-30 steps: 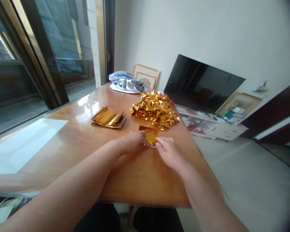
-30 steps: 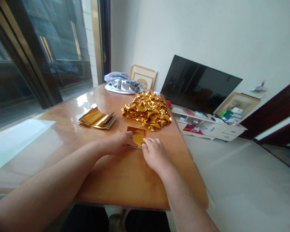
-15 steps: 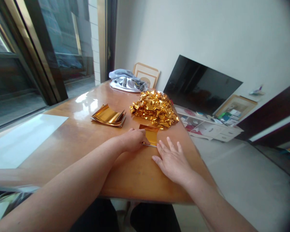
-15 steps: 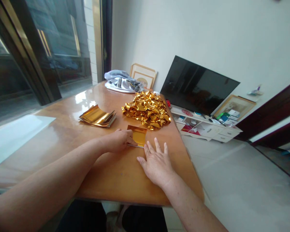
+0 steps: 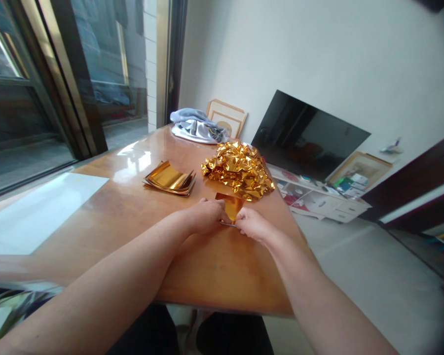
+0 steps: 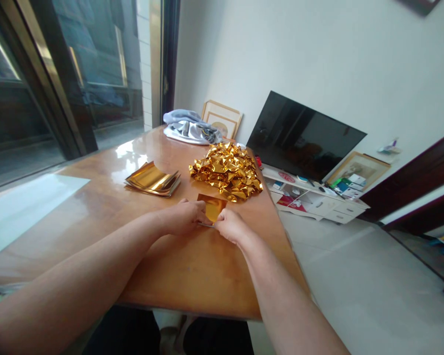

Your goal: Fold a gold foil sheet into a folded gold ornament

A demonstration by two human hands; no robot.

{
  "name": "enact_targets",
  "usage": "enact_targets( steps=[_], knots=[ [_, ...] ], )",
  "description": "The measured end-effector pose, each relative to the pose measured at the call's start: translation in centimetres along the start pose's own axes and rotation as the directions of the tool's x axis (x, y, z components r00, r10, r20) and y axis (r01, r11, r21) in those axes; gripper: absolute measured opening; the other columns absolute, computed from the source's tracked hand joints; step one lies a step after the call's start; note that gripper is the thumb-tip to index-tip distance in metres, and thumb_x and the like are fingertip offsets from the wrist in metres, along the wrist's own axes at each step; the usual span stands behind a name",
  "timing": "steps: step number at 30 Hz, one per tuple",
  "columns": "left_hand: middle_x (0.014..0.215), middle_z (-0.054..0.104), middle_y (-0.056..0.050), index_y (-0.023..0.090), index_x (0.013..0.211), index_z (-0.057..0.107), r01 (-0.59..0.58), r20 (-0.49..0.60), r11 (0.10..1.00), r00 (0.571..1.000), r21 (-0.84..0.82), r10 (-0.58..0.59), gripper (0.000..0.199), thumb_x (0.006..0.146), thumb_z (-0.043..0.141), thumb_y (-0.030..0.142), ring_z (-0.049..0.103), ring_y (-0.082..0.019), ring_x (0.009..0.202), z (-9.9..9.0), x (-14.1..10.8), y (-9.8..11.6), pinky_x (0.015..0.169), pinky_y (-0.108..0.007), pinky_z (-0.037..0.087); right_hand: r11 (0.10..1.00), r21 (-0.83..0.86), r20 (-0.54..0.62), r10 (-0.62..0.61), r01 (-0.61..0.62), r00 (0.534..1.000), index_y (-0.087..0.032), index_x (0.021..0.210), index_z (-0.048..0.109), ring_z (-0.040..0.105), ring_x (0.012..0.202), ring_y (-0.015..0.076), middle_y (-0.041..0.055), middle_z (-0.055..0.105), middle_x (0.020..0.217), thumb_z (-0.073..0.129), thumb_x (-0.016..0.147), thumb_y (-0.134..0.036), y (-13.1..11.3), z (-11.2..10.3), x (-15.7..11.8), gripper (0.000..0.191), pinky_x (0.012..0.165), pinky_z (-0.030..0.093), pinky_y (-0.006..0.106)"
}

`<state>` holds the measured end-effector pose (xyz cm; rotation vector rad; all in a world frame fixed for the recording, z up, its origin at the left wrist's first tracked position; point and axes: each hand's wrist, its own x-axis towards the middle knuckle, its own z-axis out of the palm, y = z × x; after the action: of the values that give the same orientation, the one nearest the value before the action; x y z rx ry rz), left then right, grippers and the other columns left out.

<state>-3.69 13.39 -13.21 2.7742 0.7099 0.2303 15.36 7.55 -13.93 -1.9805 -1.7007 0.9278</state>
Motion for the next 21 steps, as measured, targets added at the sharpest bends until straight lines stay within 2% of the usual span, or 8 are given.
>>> enact_targets(
  steps=[4,9,13,17,21],
  knots=[
    [0.097,0.068,-0.001,0.038,0.092,0.078,0.006,-0.017,0.999,1.000,-0.033,-0.006,0.028,0.084,0.054,0.024,0.059,-0.022,0.091,-0.3,-0.3,-0.2,0.078,-0.033,0.030,0.999,-0.003,0.120,0.040,-0.040,0.992,-0.017,0.071,0.058,0.038,0.046,0.0071,-0.0058,0.046,0.052,0.066,0.073,-0.026,-0.6,-0.5,0.4,0.013,0.045,0.024,0.019],
    [0.087,0.072,0.001,0.035,0.087,0.078,0.032,0.000,0.998,0.999,-0.057,-0.032,0.026,0.080,0.058,0.020,0.059,-0.021,0.087,-0.9,-0.6,-0.6,0.081,-0.033,0.029,1.000,-0.014,0.137,0.020,-0.018,0.990,-0.017,0.071,0.060,0.040,0.046,0.0081,-0.0042,0.048,0.051,0.070,0.074,-0.023,-2.4,-0.8,-0.1,0.012,0.045,0.028,0.019],
    [0.093,0.075,0.003,0.036,0.085,0.078,0.032,0.026,0.998,0.999,-0.054,-0.030,0.030,0.077,0.058,0.015,0.061,-0.021,0.088,-1.3,-0.8,-0.9,0.081,-0.034,0.027,0.998,-0.044,0.094,-0.037,0.042,0.995,-0.017,0.087,0.068,0.049,0.050,0.0119,0.0002,0.059,0.056,0.076,0.075,-0.028,-3.9,-0.7,-0.4,0.019,0.047,0.037,0.021],
    [0.091,0.076,0.004,0.034,0.082,0.079,0.121,0.024,0.991,0.992,-0.061,-0.120,0.030,0.075,0.059,0.013,0.061,-0.021,0.087,-1.7,-0.9,-1.2,0.082,-0.035,0.028,0.989,-0.072,0.095,-0.119,0.126,0.988,-0.019,0.112,0.067,0.055,0.052,0.0130,0.0034,0.070,0.073,0.075,0.078,-0.026,-4.3,-0.3,-0.3,0.035,0.049,0.042,0.021],
    [0.085,0.076,0.003,0.032,0.079,0.079,0.180,0.019,0.982,0.984,-0.052,-0.179,0.025,0.073,0.061,0.017,0.061,-0.021,0.085,-1.8,-1.0,-1.6,0.082,-0.034,0.031,0.976,-0.212,0.090,-0.025,0.044,0.996,-0.018,0.123,0.063,0.059,0.051,0.0152,0.0062,0.072,0.076,0.071,0.083,-0.035,-4.5,-0.1,-0.2,0.044,0.046,0.042,0.022]
  ],
)
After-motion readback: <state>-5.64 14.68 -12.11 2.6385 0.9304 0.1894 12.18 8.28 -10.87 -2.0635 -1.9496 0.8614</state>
